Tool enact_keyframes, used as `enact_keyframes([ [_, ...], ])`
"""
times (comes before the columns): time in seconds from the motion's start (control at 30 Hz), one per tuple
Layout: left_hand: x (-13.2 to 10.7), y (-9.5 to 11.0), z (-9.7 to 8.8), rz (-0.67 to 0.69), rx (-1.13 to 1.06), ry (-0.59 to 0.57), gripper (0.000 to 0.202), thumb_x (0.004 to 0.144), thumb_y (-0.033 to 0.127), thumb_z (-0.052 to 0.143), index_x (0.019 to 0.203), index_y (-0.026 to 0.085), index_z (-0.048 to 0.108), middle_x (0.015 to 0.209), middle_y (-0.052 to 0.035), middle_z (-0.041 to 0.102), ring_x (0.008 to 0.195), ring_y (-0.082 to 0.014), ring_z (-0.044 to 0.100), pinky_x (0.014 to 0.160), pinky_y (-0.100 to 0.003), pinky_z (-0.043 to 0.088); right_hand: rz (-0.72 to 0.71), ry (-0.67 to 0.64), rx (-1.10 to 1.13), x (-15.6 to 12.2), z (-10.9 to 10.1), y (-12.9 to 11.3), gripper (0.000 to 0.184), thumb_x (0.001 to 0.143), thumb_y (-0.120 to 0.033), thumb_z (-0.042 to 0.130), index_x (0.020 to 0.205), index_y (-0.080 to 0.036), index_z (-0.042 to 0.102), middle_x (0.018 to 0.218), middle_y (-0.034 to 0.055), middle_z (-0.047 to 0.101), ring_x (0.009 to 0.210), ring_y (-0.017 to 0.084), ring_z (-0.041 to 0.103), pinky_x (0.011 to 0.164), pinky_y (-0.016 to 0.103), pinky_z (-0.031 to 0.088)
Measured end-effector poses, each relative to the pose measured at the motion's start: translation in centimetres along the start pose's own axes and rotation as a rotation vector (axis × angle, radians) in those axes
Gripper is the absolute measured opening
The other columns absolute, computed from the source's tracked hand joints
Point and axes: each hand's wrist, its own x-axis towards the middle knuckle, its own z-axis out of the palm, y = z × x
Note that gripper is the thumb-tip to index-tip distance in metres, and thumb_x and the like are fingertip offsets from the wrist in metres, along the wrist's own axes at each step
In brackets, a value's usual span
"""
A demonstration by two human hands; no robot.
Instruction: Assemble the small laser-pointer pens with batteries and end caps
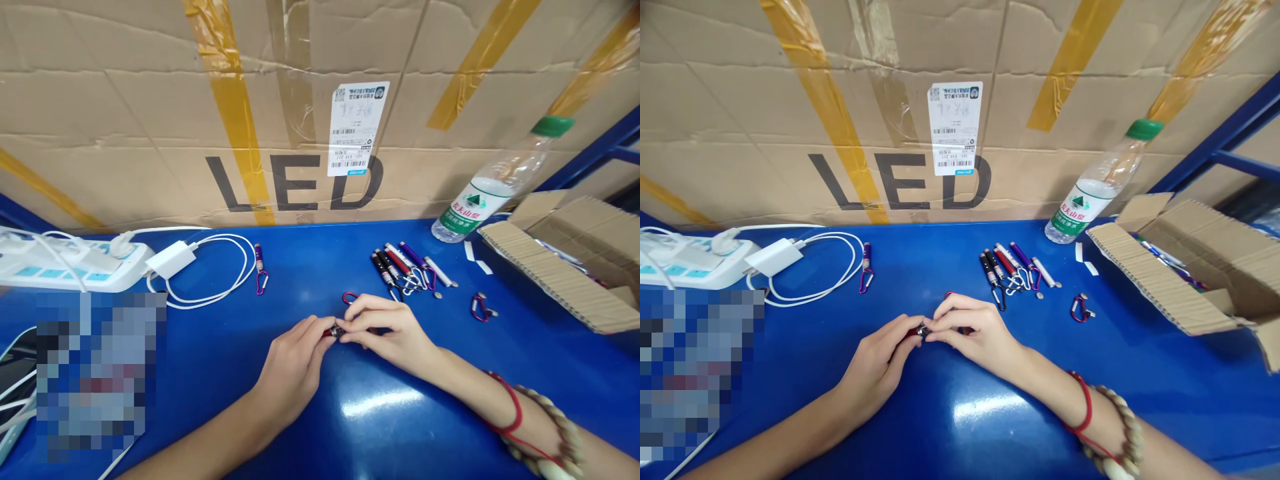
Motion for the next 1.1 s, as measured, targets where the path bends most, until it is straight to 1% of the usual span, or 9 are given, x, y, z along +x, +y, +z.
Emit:
enact_keyframes([
  [0.13,0.07,0.18,-0.1,0.045,0.021,-0.012,0.022,0.094,0.015,0.033,0.099,0.015,0.054,0.072,-0.0028,0.058,0.06,-0.014,0.056,0.055,-0.021,0.045,-0.06,-0.048,-0.028,0.07,-0.41,0.12,0.009,0.078,-0.009,0.064,0.076,-0.014,0.072,0.078,0.0041,0.062,0.067,0.01,0.06,0.06,0.022,0.051],
  [0.27,0.11,0.17,-0.16,0.034,0.037,-0.022,0.023,0.095,0.016,0.031,0.098,0.016,0.054,0.072,-0.0026,0.059,0.059,-0.0138,0.056,0.055,-0.022,0.046,-0.102,-0.034,-0.087,0.17,-0.59,0.14,0.014,0.077,-0.009,0.066,0.089,-0.014,0.071,0.081,0.0055,0.063,0.071,0.012,0.061,0.062,0.024,0.052],
  [0.33,0.11,0.13,-0.18,0.03,0.042,-0.031,0.023,0.095,0.017,0.031,0.099,0.017,0.053,0.074,-0.0027,0.06,0.06,-0.0139,0.057,0.057,-0.022,0.047,-0.101,-0.027,-0.087,0.21,-0.57,0.08,0.015,0.077,-0.008,0.066,0.088,-0.015,0.071,0.081,0.0051,0.063,0.071,0.012,0.061,0.063,0.024,0.052],
  [0.47,0.1,0.09,-0.19,0.019,0.005,-0.061,0.022,0.095,0.017,0.032,0.102,0.017,0.052,0.084,-0.0053,0.064,0.07,-0.0162,0.061,0.065,-0.026,0.05,-0.073,-0.035,-0.062,0.36,-0.49,0.05,0.013,0.077,-0.005,0.063,0.075,-0.015,0.072,0.078,0.0038,0.061,0.067,0.01,0.06,0.061,0.022,0.053],
  [0.57,0.01,0.05,-0.08,-0.03,-0.057,-0.079,0.019,0.094,0.017,0.035,0.105,0.018,0.05,0.092,-0.0059,0.065,0.082,-0.0178,0.063,0.073,-0.029,0.051,-0.069,-0.014,-0.064,0.48,-0.5,0.06,0.013,0.078,-0.007,0.063,0.076,-0.016,0.072,0.078,0.0038,0.062,0.067,0.011,0.06,0.06,0.023,0.053],
  [0.67,-0.18,-0.08,0.13,-0.083,-0.105,-0.076,0.018,0.092,0.017,0.041,0.109,0.02,0.048,0.096,-0.0051,0.065,0.086,-0.0174,0.063,0.076,-0.029,0.051,-0.049,-0.005,-0.057,0.49,-0.53,0.04,0.013,0.08,-0.01,0.062,0.076,-0.018,0.072,0.078,0.0035,0.062,0.066,0.011,0.06,0.057,0.024,0.053],
  [0.83,-0.24,-0.23,0.22,-0.069,-0.086,-0.065,0.015,0.093,0.017,0.039,0.103,0.018,0.05,0.092,-0.0061,0.065,0.081,-0.0173,0.063,0.072,-0.028,0.052,-0.011,-0.031,-0.002,0.31,-0.4,0.13,0.015,0.081,-0.011,0.06,0.073,-0.017,0.071,0.075,0.0029,0.06,0.062,0.01,0.059,0.05,0.021,0.051],
  [1.03,-0.06,-0.08,0.03,0.091,0.03,-0.008,0.023,0.096,0.018,0.033,0.098,0.014,0.055,0.077,-0.0057,0.064,0.065,-0.0162,0.059,0.062,-0.027,0.051,0.058,-0.069,0.075,0.1,-0.45,0.26,0.017,0.083,-0.014,0.059,0.071,-0.018,0.071,0.076,0.0025,0.059,0.054,0.008,0.056,0.045,0.02,0.049],
  [1.1,-0.07,-0.07,0.06,0.121,0.041,-0.003,0.027,0.096,0.018,0.031,0.097,0.013,0.057,0.072,-0.0054,0.063,0.061,-0.0156,0.057,0.059,-0.026,0.05,0.09,-0.087,0.09,0.1,-0.51,0.21,0.018,0.084,-0.016,0.059,0.07,-0.018,0.071,0.076,0.0025,0.059,0.051,0.007,0.055,0.044,0.02,0.048],
])
